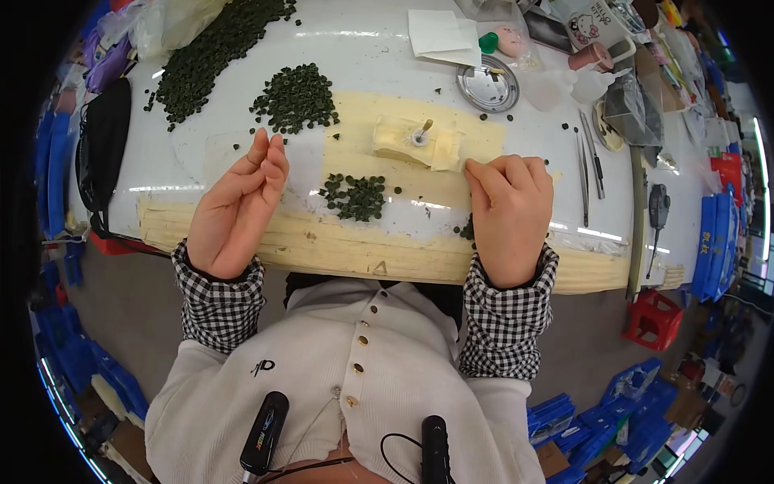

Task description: Inspecting and sorting small green toy components on a workbench.

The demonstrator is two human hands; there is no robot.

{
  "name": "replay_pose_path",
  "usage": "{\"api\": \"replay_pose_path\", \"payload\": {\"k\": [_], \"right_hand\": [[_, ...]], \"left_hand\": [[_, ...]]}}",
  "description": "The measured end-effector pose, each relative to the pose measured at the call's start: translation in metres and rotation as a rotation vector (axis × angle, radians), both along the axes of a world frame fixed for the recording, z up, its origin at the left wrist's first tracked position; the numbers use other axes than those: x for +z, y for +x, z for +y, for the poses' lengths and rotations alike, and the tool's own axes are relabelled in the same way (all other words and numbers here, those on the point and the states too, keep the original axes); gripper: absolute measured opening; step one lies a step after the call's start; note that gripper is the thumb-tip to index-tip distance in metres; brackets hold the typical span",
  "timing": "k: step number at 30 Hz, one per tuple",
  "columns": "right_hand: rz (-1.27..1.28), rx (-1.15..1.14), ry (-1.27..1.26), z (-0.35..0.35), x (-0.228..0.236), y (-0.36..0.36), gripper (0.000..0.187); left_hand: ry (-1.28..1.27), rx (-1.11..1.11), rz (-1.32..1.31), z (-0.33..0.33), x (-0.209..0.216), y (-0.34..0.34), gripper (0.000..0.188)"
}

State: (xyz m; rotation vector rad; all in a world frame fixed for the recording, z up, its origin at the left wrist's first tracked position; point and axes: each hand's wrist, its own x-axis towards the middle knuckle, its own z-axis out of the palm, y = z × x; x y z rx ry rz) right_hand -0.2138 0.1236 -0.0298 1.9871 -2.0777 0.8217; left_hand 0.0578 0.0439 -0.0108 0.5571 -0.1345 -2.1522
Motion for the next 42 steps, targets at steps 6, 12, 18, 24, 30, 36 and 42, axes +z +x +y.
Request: {"api": "replay_pose_path", "payload": {"k": [6, 12, 18, 24, 30, 36, 42], "right_hand": [[0.001, -0.006, 0.040, 0.001, 0.005, 0.003, 0.010], [-0.410, -0.023, -0.056, 0.015, 0.017, 0.013, 0.009], [-0.646, 0.011, -0.093, 0.022, 0.020, 0.033, 0.011], [-0.927, 0.128, -0.028, 0.023, 0.015, 0.041, 0.017], [-1.124, 0.218, 0.074, 0.023, 0.015, 0.051, 0.018], [-1.134, 0.335, 0.105, 0.018, 0.018, 0.056, 0.018], [-1.322, 0.340, 0.141, 0.016, 0.019, 0.061, 0.020]], "left_hand": [[0.022, 0.007, 0.040, 0.004, -0.008, 0.003, 0.028], [-0.156, -0.181, 0.071, 0.004, -0.018, 0.002, 0.026], [-0.093, -0.153, -0.184, 0.011, 0.000, -0.018, 0.022], [-0.187, -0.247, -0.141, 0.014, -0.012, -0.017, 0.021], [-0.195, -0.315, -0.244, 0.017, -0.011, -0.029, 0.027], [-0.216, -0.348, -0.257, 0.021, -0.011, -0.038, 0.026], [-0.252, -0.337, -0.258, 0.023, -0.015, -0.041, 0.021]]}}
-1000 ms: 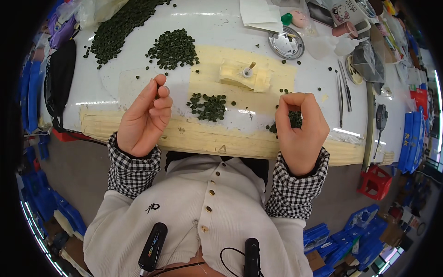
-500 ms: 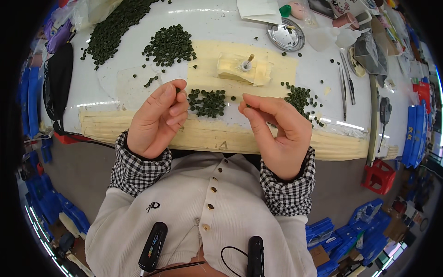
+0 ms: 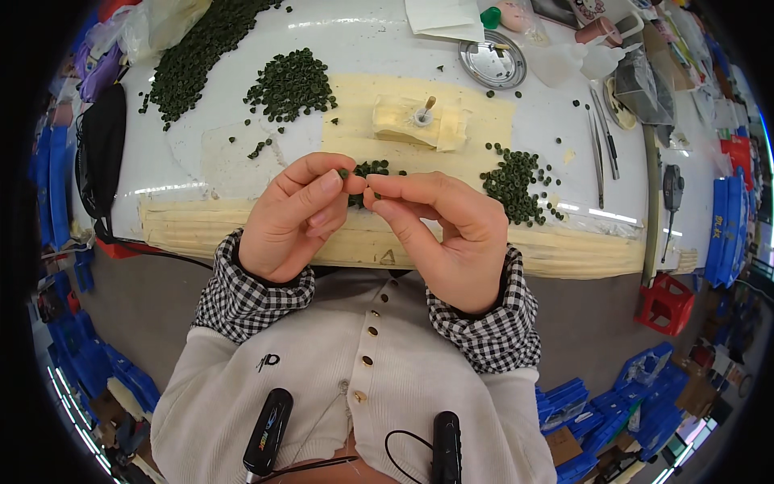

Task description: Inspecting and sorting small green toy components on a workbench.

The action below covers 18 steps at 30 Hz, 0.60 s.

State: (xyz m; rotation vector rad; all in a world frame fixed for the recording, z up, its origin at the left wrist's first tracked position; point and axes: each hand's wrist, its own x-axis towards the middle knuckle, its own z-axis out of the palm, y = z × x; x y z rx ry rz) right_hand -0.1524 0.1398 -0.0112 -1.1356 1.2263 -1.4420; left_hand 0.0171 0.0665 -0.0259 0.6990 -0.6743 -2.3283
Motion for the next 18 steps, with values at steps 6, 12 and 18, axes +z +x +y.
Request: {"api": "replay_pose_path", "payload": {"k": [6, 12, 18], "right_hand": [[0.107, -0.056, -0.078, -0.0026, -0.0082, -0.0010, 0.021], [0.305, -0.124, -0.156, -0.0041, -0.0061, 0.0016, 0.025], [0.424, -0.159, -0.180, -0.0028, -0.0055, 0.0038, 0.026]], "left_hand": [[-0.077, -0.057, -0.076, 0.0031, 0.0000, 0.0002, 0.018], [-0.058, -0.024, 0.009, 0.0069, 0.0022, -0.0055, 0.018], [-0.223, 0.066, -0.134, 0.0099, 0.0029, -0.0078, 0.015]]}}
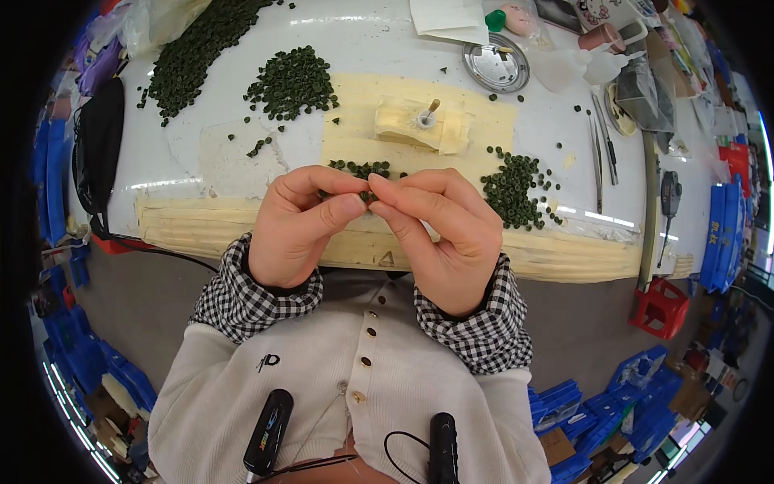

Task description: Inspecting and sorting small green toy components on a workbench.

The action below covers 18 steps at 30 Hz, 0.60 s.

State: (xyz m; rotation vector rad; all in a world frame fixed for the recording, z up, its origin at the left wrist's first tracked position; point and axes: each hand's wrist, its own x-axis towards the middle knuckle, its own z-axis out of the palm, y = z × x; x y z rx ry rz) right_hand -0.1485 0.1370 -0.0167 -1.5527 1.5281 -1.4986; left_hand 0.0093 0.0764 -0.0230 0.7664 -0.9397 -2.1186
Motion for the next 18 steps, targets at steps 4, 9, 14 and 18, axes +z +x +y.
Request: {"api": "replay_pose_path", "payload": {"k": [4, 9, 14, 18], "right_hand": [[0.067, -0.010, -0.025, -0.0003, 0.0009, 0.0007, 0.026], [0.160, -0.015, -0.076, 0.0004, 0.0026, 0.0018, 0.027], [0.122, 0.006, -0.070, 0.0012, -0.0005, -0.0003, 0.028], [0.137, -0.023, -0.118, 0.0009, -0.0022, 0.0039, 0.028]], "left_hand": [[-0.047, 0.007, -0.029, 0.0009, 0.0011, 0.0003, 0.016], [-0.052, 0.001, -0.044, -0.0010, -0.0004, -0.0012, 0.015], [0.015, -0.026, -0.012, -0.0008, -0.0017, -0.0016, 0.014], [0.023, 0.036, 0.010, 0.0023, -0.0053, -0.0056, 0.013]]}}
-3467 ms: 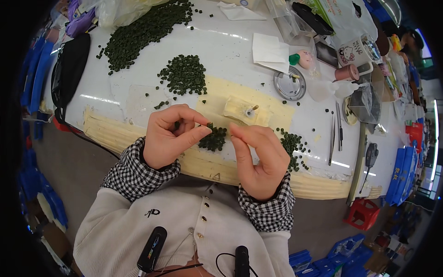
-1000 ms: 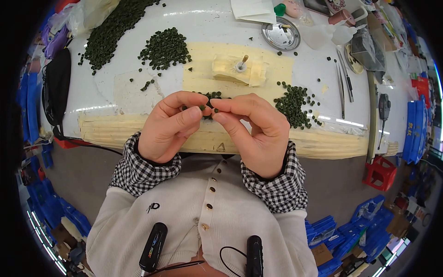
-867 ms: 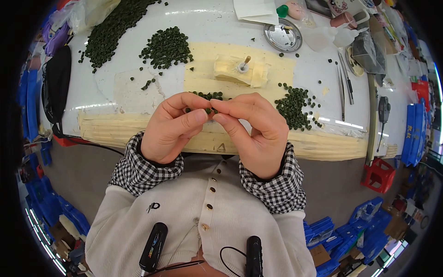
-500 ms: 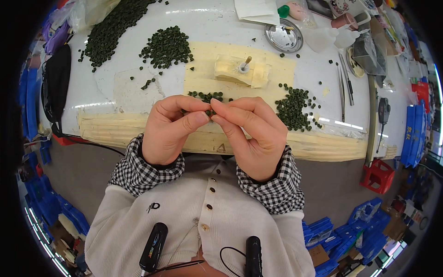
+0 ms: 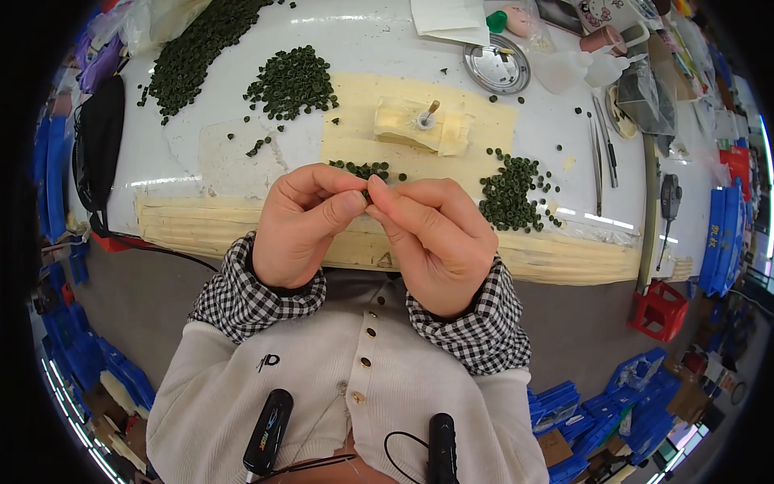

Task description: Inspecting and sorting small green toy components on a workbench.

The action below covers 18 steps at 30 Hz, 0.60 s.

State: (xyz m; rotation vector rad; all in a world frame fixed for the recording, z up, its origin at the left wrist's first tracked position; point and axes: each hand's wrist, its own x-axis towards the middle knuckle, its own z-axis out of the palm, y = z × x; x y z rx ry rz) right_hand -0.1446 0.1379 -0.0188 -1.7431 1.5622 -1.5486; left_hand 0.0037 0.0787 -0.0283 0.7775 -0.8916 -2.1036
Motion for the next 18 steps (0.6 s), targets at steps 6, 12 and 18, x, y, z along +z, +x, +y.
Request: {"api": "replay_pose_path", "payload": {"k": [6, 12, 18], "right_hand": [[-0.106, 0.053, 0.050, 0.001, -0.003, 0.002, 0.030], [-0.183, 0.071, 0.068, -0.002, -0.002, 0.006, 0.031], [-0.096, 0.106, 0.051, -0.002, -0.006, 0.002, 0.031]], "left_hand": [[-0.034, 0.079, 0.049, 0.005, -0.003, -0.004, 0.013], [-0.089, 0.143, 0.049, -0.005, 0.001, -0.004, 0.015], [-0.371, 0.142, -0.137, -0.010, 0.000, 0.000, 0.015]]}}
